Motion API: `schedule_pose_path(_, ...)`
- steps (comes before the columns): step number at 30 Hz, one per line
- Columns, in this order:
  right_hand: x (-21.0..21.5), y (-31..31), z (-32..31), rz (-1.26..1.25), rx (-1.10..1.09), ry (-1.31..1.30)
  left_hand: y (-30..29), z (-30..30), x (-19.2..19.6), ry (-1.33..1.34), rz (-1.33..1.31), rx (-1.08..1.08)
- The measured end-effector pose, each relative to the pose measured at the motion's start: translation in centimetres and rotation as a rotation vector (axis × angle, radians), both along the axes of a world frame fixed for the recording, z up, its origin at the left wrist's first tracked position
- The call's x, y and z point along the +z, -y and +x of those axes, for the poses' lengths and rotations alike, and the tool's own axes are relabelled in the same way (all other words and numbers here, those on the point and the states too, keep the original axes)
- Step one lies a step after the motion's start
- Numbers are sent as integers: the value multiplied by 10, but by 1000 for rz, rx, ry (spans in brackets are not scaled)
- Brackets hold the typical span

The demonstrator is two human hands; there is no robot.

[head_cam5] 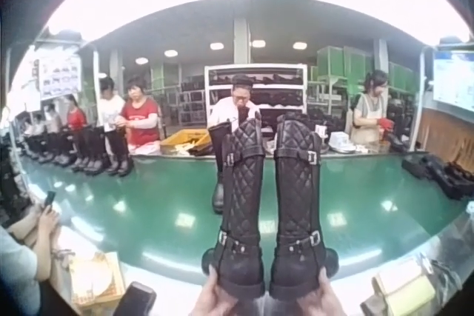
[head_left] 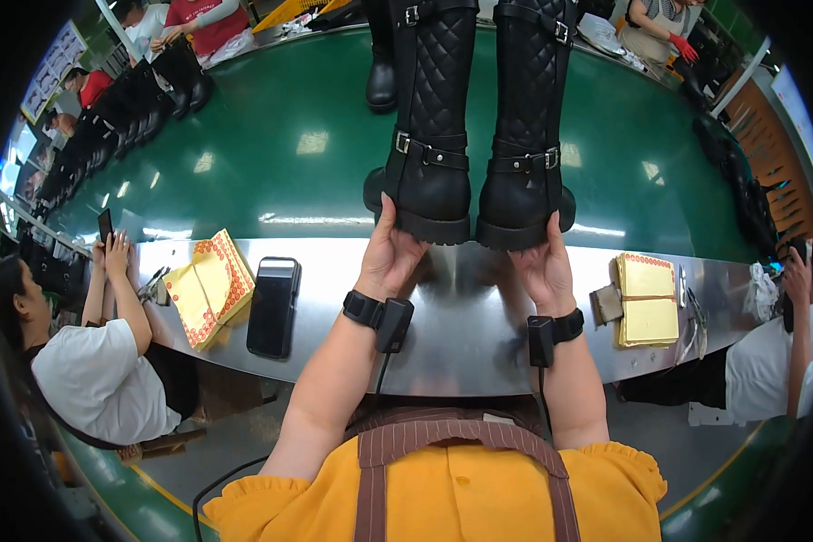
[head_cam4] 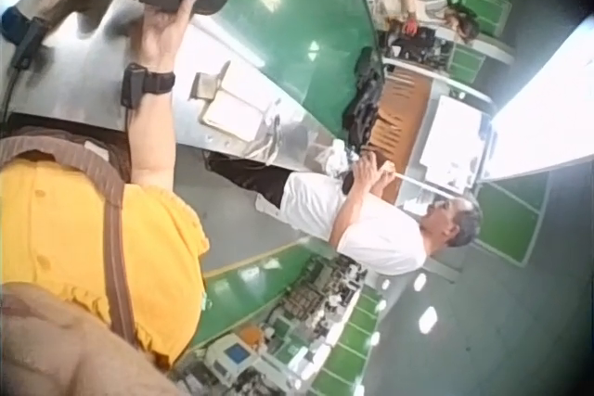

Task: Inspecting, cleaning, and trimming threads on black boots on a production line.

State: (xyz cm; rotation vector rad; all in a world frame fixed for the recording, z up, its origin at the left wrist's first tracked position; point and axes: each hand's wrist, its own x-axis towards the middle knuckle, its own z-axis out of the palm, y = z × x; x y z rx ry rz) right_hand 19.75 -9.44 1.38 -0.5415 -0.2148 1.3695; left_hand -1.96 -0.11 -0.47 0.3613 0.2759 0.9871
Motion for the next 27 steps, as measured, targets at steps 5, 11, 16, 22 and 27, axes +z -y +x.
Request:
schedule_pose_path(5,4,-6,2,-4,-6,29,-6,5,2,-27,8,-8)
schedule_pose_path(11,7,-1,-3,-1,-13,81,2,2,5,44,12,-41)
schedule_pose_path(16,-9,9,-1,8,-5,170,9,-4,-4,33,14,-4)
schedule_pose_path(22,-6,10,3,23,5,241,10,-4,0,-8,106,-19)
schedule_pose_path(27,-9,3,8,252,313,250,17,0,13,219,44,-295)
